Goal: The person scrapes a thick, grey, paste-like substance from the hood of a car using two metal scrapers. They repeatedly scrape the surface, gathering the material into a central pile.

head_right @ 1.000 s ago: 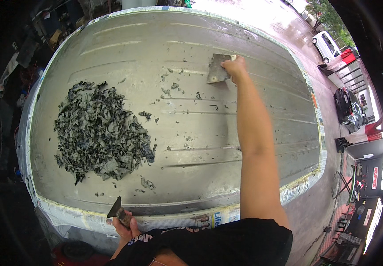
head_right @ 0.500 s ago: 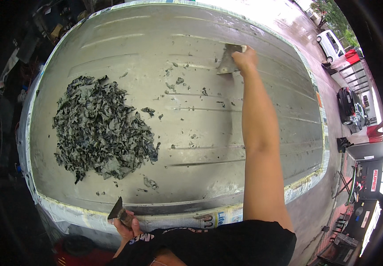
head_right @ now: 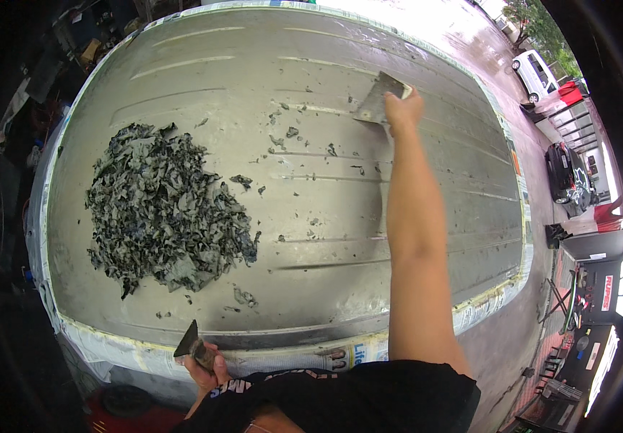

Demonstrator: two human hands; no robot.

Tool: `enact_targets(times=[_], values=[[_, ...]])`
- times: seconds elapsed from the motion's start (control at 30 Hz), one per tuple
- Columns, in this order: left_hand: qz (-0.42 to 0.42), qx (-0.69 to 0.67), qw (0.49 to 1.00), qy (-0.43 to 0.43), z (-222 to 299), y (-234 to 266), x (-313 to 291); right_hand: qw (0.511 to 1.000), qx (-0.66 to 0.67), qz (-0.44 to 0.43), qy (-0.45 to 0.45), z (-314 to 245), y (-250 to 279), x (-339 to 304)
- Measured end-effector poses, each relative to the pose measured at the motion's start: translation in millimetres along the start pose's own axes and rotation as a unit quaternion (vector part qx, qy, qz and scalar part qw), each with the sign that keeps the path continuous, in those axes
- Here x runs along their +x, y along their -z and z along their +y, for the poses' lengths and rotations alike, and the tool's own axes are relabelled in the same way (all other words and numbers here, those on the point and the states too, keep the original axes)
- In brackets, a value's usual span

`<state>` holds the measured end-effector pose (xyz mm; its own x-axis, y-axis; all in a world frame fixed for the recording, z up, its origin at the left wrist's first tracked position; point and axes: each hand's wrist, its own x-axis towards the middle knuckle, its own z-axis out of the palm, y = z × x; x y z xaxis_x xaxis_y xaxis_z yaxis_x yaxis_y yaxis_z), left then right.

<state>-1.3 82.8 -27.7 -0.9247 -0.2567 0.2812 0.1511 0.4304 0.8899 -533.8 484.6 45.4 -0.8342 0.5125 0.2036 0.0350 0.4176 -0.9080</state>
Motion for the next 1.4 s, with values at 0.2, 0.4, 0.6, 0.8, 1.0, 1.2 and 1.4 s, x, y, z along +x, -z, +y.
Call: enact_targets(times=[0.2, 0.4, 0.6, 0.8, 1.0, 1.2, 1.4], values=[[-0.015, -0.036, 0.999, 0.008, 5.7, 1.6, 6.3, 0.996, -0.051, 0.078, 0.007, 0.2, -4.8, -0.7], [-0.023, 0.026, 0.999, -0.018, -1.7, 5.3, 1.1, 0.992, -0.061, 0.111, -0.014, -15.6, -4.6, -31.8], [-0.008, 0.017, 1.000, -0.003, -1.8, 3.5, -1.7, 0.985, -0.092, 0.147, 0.012, 10.6, -22.0, -24.6], [-0.004, 0.012, 1.000, -0.022, -4.0, 0.3, 3.7, 0.995, -0.033, 0.094, -0.023, 7.5, -19.1, -19.8], [0.000, -0.065, 0.998, 0.019, -6.8, -1.0, -4.4, 0.996, 0.043, -0.035, -0.064, -27.3, 20.1, 0.9], [0.000, -0.009, 1.000, -0.016, -8.7, 0.8, 0.6, 0.966, -0.057, -0.174, -0.183, -30.5, 54.7, 8.4], [-0.023, 0.014, 0.999, -0.018, -9.1, 5.1, -0.5, 0.957, -0.170, -0.229, -0.051, -27.7, -4.6, 3.7]])
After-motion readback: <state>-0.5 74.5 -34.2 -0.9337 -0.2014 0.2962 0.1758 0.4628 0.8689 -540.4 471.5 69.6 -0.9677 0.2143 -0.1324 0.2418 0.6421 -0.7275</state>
